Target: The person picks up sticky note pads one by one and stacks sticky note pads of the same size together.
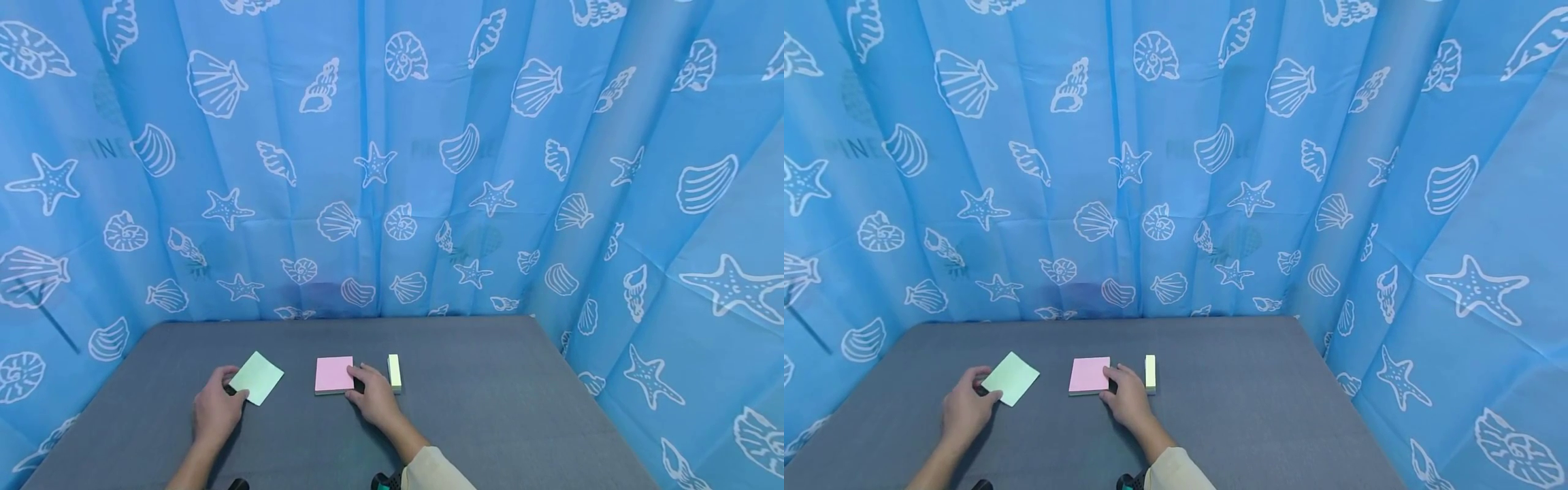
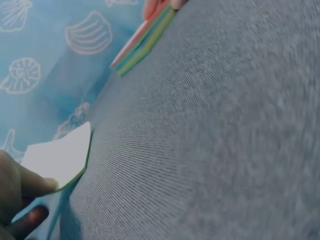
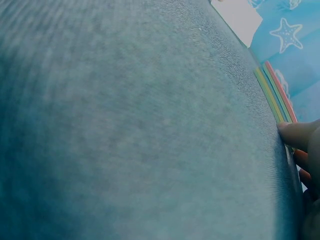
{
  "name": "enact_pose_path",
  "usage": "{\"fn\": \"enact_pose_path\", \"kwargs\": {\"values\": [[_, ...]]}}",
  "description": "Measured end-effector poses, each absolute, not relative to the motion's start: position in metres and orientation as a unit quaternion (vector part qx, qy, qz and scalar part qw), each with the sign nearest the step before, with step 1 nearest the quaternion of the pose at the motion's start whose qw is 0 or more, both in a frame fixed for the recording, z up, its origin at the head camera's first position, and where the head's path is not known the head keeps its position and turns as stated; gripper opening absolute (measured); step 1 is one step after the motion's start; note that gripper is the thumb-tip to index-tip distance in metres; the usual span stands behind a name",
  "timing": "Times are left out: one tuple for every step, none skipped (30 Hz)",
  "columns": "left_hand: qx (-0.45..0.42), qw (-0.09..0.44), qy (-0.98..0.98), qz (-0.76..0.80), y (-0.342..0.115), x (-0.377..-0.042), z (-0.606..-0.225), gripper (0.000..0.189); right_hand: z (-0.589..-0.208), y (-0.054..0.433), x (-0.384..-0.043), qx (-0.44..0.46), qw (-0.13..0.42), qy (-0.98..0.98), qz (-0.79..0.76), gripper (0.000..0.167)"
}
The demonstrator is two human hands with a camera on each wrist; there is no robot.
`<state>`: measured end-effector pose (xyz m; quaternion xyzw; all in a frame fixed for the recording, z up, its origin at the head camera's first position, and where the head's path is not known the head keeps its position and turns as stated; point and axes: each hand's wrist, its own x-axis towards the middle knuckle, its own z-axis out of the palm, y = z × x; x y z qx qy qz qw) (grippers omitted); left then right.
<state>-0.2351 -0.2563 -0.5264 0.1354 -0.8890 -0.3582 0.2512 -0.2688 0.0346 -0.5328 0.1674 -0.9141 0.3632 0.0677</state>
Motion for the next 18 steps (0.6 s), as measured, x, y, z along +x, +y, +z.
{"fn": "enact_pose_path", "kwargs": {"values": [[0.134, 0.247, -0.886, -0.37, -0.256, -0.235, -0.526, 0.05, -0.533, 0.034, -0.269, 0.169, 0.07, -0.914, 0.361, 0.047], [0.134, 0.243, -0.881, -0.382, -0.255, -0.235, -0.526, 0.051, -0.533, 0.034, -0.269, 0.169, 0.072, -0.914, 0.362, 0.047], [0.136, 0.237, -0.877, -0.395, -0.255, -0.236, -0.525, 0.052, -0.533, 0.034, -0.269, 0.169, 0.071, -0.914, 0.363, 0.047], [0.139, 0.231, -0.873, -0.406, -0.254, -0.236, -0.525, 0.053, -0.533, 0.034, -0.269, 0.168, 0.07, -0.914, 0.363, 0.047], [0.141, 0.226, -0.868, -0.419, -0.253, -0.237, -0.524, 0.054, -0.533, 0.034, -0.269, 0.168, 0.07, -0.914, 0.363, 0.047], [0.146, 0.22, -0.863, -0.431, -0.252, -0.237, -0.523, 0.054, -0.533, 0.034, -0.269, 0.168, 0.071, -0.914, 0.362, 0.048], [0.153, 0.216, -0.857, -0.443, -0.251, -0.238, -0.522, 0.054, -0.533, 0.035, -0.269, 0.168, 0.071, -0.914, 0.361, 0.047], [0.159, 0.214, -0.849, -0.455, -0.25, -0.238, -0.522, 0.054, -0.533, 0.035, -0.269, 0.167, 0.07, -0.914, 0.363, 0.048], [0.164, 0.212, -0.84, -0.471, -0.25, -0.239, -0.521, 0.054, -0.534, 0.035, -0.269, 0.167, 0.07, -0.914, 0.363, 0.047], [0.169, 0.209, -0.83, -0.489, -0.249, -0.24, -0.521, 0.055, -0.533, 0.035, -0.268, 0.167, 0.07, -0.914, 0.363, 0.047], [0.172, 0.207, -0.819, -0.507, -0.248, -0.241, -0.521, 0.056, -0.533, 0.035, -0.268, 0.167, 0.07, -0.914, 0.363, 0.047], [0.175, 0.205, -0.808, -0.524, -0.247, -0.242, -0.521, 0.056, -0.534, 0.035, -0.268, 0.166, 0.07, -0.914, 0.363, 0.047], [0.177, 0.204, -0.795, -0.543, -0.247, -0.243, -0.521, 0.057, -0.533, 0.035, -0.268, 0.166, 0.07, -0.914, 0.364, 0.047], [0.178, 0.203, -0.783, -0.56, -0.246, -0.244, -0.522, 0.057, -0.533, 0.035, -0.268, 0.165, 0.07, -0.914, 0.364, 0.048], [0.178, 0.202, -0.772, -0.576, -0.245, -0.245, -0.522, 0.058, -0.533, 0.035, -0.267, 0.164, 0.069, -0.914, 0.365, 0.048], [0.179, 0.2, -0.761, -0.591, -0.244, -0.246, -0.522, 0.058, -0.532, 0.035, -0.267, 0.164, 0.069, -0.914, 0.365, 0.047], [0.179, 0.2, -0.753, -0.601, -0.243, -0.248, -0.522, 0.058, -0.532, 0.035, -0.267, 0.163, 0.069, -0.914, 0.364, 0.047], [0.181, 0.197, -0.744, -0.612, -0.242, -0.249, -0.523, 0.058, -0.532, 0.035, -0.267, 0.162, 0.069, -0.915, 0.364, 0.047]]}}
